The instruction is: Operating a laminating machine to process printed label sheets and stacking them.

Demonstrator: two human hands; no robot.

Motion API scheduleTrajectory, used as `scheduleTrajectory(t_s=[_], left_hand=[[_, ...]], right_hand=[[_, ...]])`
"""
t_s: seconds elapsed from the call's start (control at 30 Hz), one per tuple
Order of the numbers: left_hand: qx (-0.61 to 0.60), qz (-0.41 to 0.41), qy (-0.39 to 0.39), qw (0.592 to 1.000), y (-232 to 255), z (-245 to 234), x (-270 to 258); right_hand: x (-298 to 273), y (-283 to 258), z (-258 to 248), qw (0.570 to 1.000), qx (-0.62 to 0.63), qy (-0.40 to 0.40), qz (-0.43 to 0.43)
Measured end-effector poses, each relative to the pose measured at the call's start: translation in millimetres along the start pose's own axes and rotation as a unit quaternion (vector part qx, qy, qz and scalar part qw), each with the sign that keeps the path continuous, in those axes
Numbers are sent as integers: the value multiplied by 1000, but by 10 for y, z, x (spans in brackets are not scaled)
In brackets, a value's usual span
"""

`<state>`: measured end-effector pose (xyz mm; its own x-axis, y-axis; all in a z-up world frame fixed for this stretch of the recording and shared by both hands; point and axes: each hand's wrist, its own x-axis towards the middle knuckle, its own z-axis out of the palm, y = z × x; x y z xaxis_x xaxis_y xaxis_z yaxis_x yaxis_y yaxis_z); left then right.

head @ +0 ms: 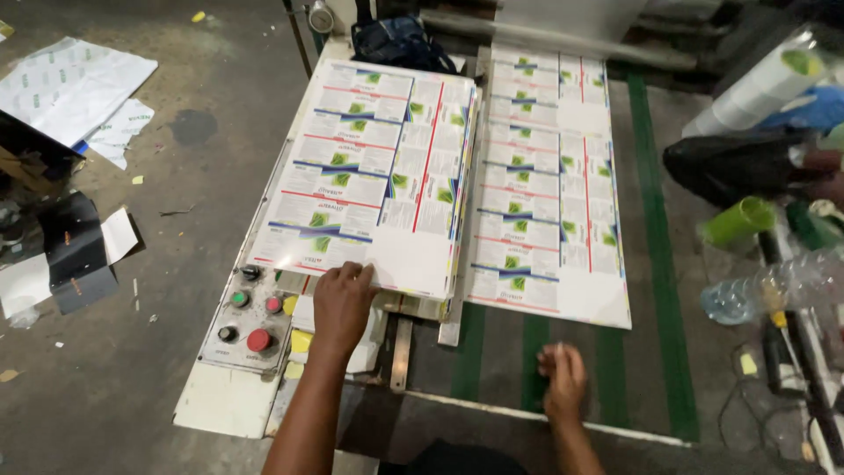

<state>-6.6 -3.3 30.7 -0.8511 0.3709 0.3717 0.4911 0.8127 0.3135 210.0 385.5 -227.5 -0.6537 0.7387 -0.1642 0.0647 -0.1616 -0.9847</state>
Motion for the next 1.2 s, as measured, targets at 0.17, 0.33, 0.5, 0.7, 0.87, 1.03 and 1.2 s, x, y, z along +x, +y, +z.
scheduleTrajectory(t_s=[0.17, 0.33, 0.5, 0.7, 0.87, 1.03, 1.2], left_hand=[[36, 33, -44, 998, -68, 23, 11], [52, 53, -56, 996, -21, -53, 93], [61, 81, -32, 994, -55, -13, 83], [66, 68, -50, 994, -35, -23, 75], [66, 66, -29, 995, -58, 23, 47], [59, 47, -38, 996, -32, 17, 41], [73, 57, -32, 995, -31, 27, 33]], right_hand=[[213, -143, 1136, 914, 389, -33, 113], [146, -371, 1891, 878, 469, -59, 76], [-45, -399, 2113, 856, 505, -75, 79], [-25, -413, 2111, 843, 523, -92, 85], [-39, -415, 2109, 845, 517, -104, 86], [-22, -425, 2110, 843, 519, -110, 88], [-19, -395, 2115, 846, 516, -98, 89]])
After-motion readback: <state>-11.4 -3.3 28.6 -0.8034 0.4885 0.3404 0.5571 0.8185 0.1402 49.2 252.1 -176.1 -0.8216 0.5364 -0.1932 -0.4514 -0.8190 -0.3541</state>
